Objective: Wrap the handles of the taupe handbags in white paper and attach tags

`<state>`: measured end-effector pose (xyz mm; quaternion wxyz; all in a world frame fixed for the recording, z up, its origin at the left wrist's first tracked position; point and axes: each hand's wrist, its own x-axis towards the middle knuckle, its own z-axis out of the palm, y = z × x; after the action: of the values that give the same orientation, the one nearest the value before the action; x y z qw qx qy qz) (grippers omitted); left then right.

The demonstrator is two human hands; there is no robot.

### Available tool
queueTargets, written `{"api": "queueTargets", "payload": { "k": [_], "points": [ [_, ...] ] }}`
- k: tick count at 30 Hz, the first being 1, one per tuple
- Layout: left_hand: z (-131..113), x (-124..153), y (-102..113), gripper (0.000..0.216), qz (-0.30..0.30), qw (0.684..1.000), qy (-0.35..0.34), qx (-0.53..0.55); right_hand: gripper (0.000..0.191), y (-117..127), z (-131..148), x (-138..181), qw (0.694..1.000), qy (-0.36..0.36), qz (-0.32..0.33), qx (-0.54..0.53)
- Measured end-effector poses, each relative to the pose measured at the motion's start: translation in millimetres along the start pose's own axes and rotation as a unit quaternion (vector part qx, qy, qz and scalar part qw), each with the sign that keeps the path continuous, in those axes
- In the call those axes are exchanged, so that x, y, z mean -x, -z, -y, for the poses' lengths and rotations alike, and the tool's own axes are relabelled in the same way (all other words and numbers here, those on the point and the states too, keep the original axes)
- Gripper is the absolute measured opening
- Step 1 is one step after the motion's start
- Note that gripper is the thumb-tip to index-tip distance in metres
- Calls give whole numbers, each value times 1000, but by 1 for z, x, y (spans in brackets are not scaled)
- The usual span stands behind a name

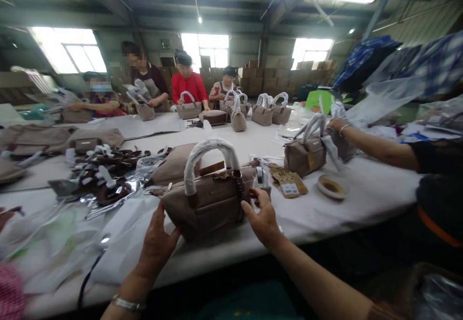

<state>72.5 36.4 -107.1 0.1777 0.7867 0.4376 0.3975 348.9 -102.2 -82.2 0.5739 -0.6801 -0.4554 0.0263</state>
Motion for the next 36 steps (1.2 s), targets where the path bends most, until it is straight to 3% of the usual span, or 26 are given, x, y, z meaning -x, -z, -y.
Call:
{"api": "queueTargets", "payload": {
  "k": [3,5,7,10,14,17,22,25,28,31,33,36],
  "points": [
    [-22,5,13,66,-132,984,-106,-57,36,5,12,-4,998,49,-20,39],
    [-50,3,22,54,-183,964,-179,-68,30,5,17,-7,996,69,-3,61],
    [-83,-4,25,44,-147,955,-253,-47,17,1,19,-8,995,63,25,74],
    [-128,-28,10,38,-14,952,-302,-39,9,-2,19,-6,996,42,49,60],
    [-160,-71,-25,49,94,957,-248,-113,12,4,22,-8,997,36,58,29],
    [-167,-92,-40,37,137,951,-219,-169,19,9,30,-18,996,-4,73,44],
    [-179,-93,-33,25,151,925,-250,-243,22,4,37,-30,975,18,110,190],
    [-192,-82,-23,22,161,922,-244,-254,14,1,31,-28,982,27,96,157],
    [-198,-67,-20,20,175,950,-177,-189,17,6,21,-23,995,-10,95,19],
    [-189,-53,-28,20,215,974,-67,-6,23,14,12,-15,987,-76,101,-100],
    [-177,-43,-36,23,229,967,16,109,24,19,11,-10,980,-101,110,-133],
    [-164,-31,-46,29,233,951,92,181,24,24,13,-1,974,-115,119,-155]
  ]
}}
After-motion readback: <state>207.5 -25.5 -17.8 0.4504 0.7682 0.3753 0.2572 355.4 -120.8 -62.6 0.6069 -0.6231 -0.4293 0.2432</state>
